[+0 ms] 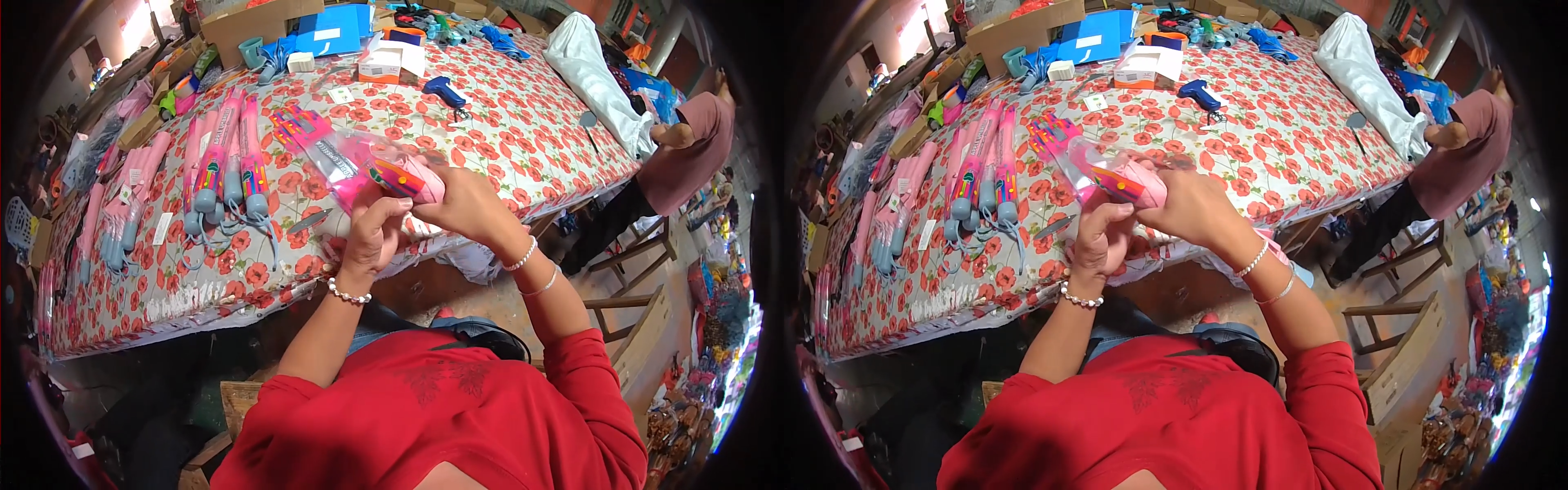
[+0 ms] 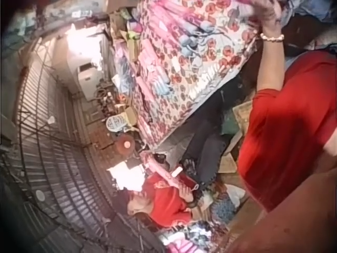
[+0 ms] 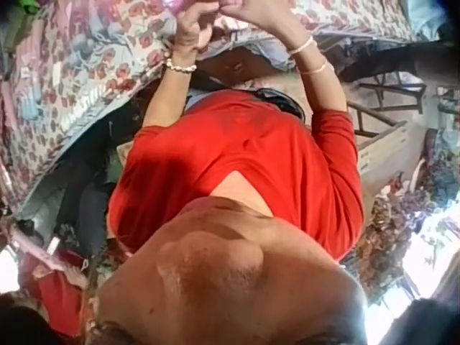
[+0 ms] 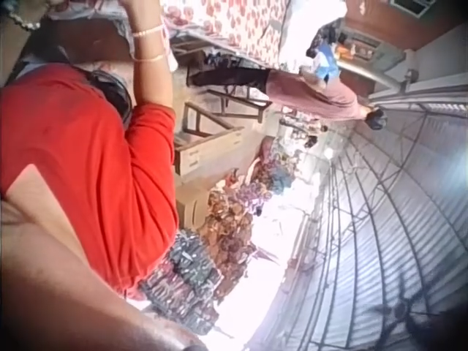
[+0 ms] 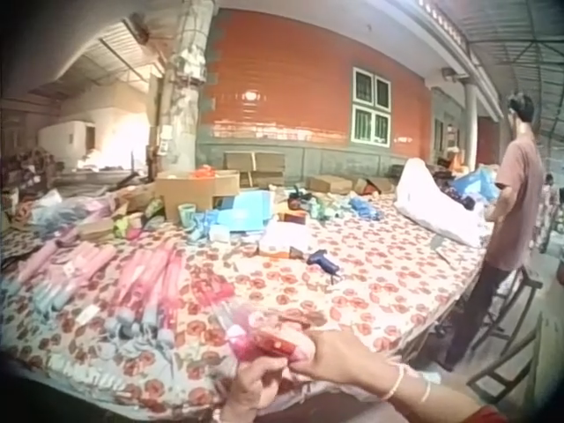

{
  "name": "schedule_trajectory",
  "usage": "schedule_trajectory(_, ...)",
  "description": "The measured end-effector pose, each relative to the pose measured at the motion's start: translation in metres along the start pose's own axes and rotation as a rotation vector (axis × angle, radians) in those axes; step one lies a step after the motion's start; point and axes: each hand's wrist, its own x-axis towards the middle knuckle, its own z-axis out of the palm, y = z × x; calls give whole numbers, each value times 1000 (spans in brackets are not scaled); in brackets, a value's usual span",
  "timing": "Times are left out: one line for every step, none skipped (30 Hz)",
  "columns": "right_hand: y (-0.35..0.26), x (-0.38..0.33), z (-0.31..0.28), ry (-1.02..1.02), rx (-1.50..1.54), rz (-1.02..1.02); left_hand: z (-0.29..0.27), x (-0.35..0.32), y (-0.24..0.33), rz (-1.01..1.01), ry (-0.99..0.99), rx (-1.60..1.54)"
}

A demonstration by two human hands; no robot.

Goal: Packaging pink plastic products into plastic sleeves and applying labels.

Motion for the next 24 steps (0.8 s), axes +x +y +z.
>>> schedule_trajectory(1, 1, 6, 44, -118, -53, 7, -2, 3, -17, 12, -39)
schedule_trajectory(1, 2, 12, 87, -234, -109, 15, -3, 5, -31, 26, -77)
schedule_trajectory(-1, 3, 17, 130, -348, -168, 21, -5, 7, -45, 41, -115)
schedule_trajectory(-8, 3, 20, 91, -368, -184, 28, -9, 7, -61, 205, 24)
schedule_trajectory(-15, 2, 20, 51, -389, -201, 33, -12, 4, -79, 373, 160)
schedule_trajectory(-21, 1, 19, 31, -382, -236, 25, -14, -2, -112, 353, 127)
schedule_trajectory(-22, 1, 18, -68, -186, -223, 22, -18, -4, -81, 389, 135)
schedule_trajectory(-19, 1, 17, -173, 6, -203, 20, -23, -8, -105, 313, 83)
schedule_trajectory(3, 3, 21, -228, 158, -204, 23, -27, -12, -139, 219, 30)
schedule_trajectory(24, 6, 27, -283, 310, -200, 24, -30, -11, -175, 122, -21)
schedule_trajectory(27, 2, 26, -301, 310, -215, 24, -30, -8, -159, 139, -17)
schedule_trajectory(29, -7, 25, -325, 475, -175, 27, -30, -4, -238, 78, 6)
schedule_trajectory(27, -12, 25, -346, 639, -130, 29, -31, -1, -318, 15, 27)
schedule_trajectory(23, -15, 22, -345, 644, -127, 30, -31, -1, -324, 16, 29)
schedule_trajectory(17, -17, 18, -327, 605, -124, 31, -32, -1, -300, 59, 18)
schedule_trajectory(11, -18, 15, -313, 568, -123, 31, -32, -1, -274, 105, 9)
schedule_trajectory(5, -20, 11, -298, 530, -121, 30, -32, -1, -249, 150, 1)
schedule_trajectory(-1, -22, 7, -283, 491, -119, 30, -31, -1, -224, 194, -9)
schedule_trajectory(-7, -26, 2, -276, 492, -111, 26, -25, 5, -153, 194, 52)
schedule_trajectory(-14, -30, -1, -146, 328, -248, 19, -18, 14, -82, 198, 114)
schedule_trajectory(-19, -35, -6, -10, 161, -375, 28, -10, 23, 114, 259, 9)
schedule_trajectory(-23, -39, -10, 124, -11, -496, 22, -4, 37, 182, 290, -78)
schedule_trajectory(-23, -43, -15, 263, -190, -609, 13, 3, 55, 245, 316, -165)
schedule_trajectory(-20, -47, -18, 269, -189, -585, 1, 10, 76, 270, 259, -154)
